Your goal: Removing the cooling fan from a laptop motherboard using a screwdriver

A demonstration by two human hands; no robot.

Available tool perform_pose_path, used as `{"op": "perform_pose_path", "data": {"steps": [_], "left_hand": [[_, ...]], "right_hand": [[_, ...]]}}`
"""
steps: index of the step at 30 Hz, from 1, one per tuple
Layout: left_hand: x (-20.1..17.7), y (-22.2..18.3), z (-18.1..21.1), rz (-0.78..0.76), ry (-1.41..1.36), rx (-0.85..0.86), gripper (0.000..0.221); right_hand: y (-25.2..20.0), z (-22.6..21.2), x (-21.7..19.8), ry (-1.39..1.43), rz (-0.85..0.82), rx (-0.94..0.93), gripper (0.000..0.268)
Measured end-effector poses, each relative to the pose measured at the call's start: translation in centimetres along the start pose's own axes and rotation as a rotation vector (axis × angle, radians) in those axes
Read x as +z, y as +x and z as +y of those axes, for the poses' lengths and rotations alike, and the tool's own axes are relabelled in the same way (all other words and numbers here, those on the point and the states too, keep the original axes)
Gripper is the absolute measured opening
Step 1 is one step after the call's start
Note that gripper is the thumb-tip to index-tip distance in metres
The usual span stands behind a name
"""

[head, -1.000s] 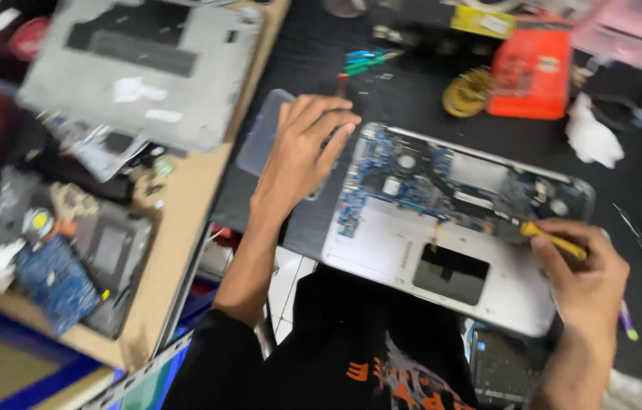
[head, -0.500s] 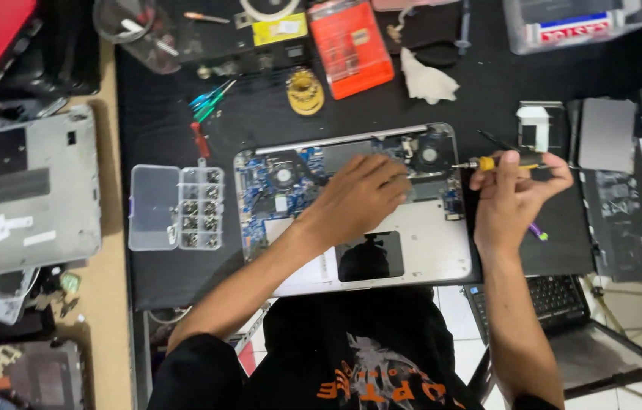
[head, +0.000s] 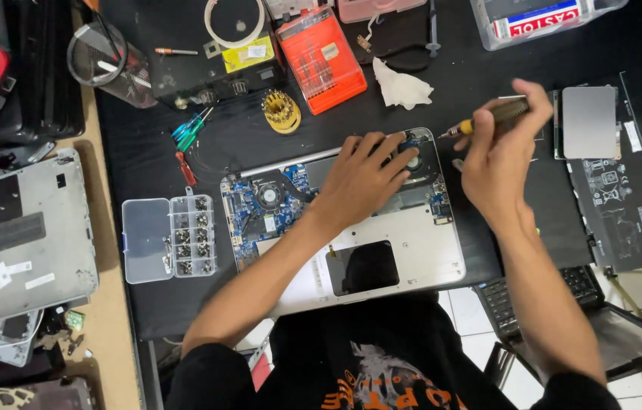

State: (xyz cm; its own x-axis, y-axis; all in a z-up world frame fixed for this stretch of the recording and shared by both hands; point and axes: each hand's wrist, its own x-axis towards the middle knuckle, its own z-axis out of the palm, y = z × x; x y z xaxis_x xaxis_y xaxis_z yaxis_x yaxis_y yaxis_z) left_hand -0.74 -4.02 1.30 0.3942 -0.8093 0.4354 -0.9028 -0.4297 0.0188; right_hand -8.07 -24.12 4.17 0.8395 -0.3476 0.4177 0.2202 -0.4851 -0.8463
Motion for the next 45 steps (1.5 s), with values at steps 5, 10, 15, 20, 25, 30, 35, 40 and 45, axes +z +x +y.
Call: {"op": "perform_pose_path", "data": {"steps": [5, 10, 15, 20, 25, 30, 35, 40, 45], "left_hand": [[0.5, 0.0, -0.1, 0.143, -0.113, 0.0, 0.027], [0.8, 0.0, -0.3, 0.128, -0.13, -0.011, 0.029], [0.6, 0.1, -0.4, 0.115, -0.187, -0.029, 0.029], [0.3, 0.1, -0.5, 0.097, -0.211, -0.038, 0.029], [0.3, 0.1, -0.5, 0.082, -0.212, -0.041, 0.029], [-0.1, 0.0, -0.5, -0.032, -0.083, -0.047, 0.036], [-0.2, 0.0, -0.6, -0.042, -0.091, -0.041, 0.036], [0.0, -0.2, -0.6, -0.041, -0.087, -0.038, 0.036], [-0.2, -0.1, -0.6, -0.024, -0.096, -0.029, 0.035]], "right_hand": [[0.3, 3.5, 1.8, -0.021, 0.022, -0.146, 0.038], [0.3, 4.0, 2.1, -0.08, 0.013, -0.167, 0.04], [0.5, 4.3, 2.0, -0.092, -0.006, -0.168, 0.037], [0.6, 4.0, 2.0, -0.107, -0.019, -0.18, 0.038], [0.8, 3.0, 1.1, -0.333, -0.071, -0.242, 0.042], [3.1, -3.0, -0.4, -0.712, -0.444, -0.017, 0.031], [5.0, -4.9, -1.4, -0.773, -0.624, -0.059, 0.025], [5.9, -4.2, -2.0, -0.684, -0.793, -0.202, 0.015], [7.4, -7.1, -1.3, -0.712, -0.953, 0.218, 0.015]]}}
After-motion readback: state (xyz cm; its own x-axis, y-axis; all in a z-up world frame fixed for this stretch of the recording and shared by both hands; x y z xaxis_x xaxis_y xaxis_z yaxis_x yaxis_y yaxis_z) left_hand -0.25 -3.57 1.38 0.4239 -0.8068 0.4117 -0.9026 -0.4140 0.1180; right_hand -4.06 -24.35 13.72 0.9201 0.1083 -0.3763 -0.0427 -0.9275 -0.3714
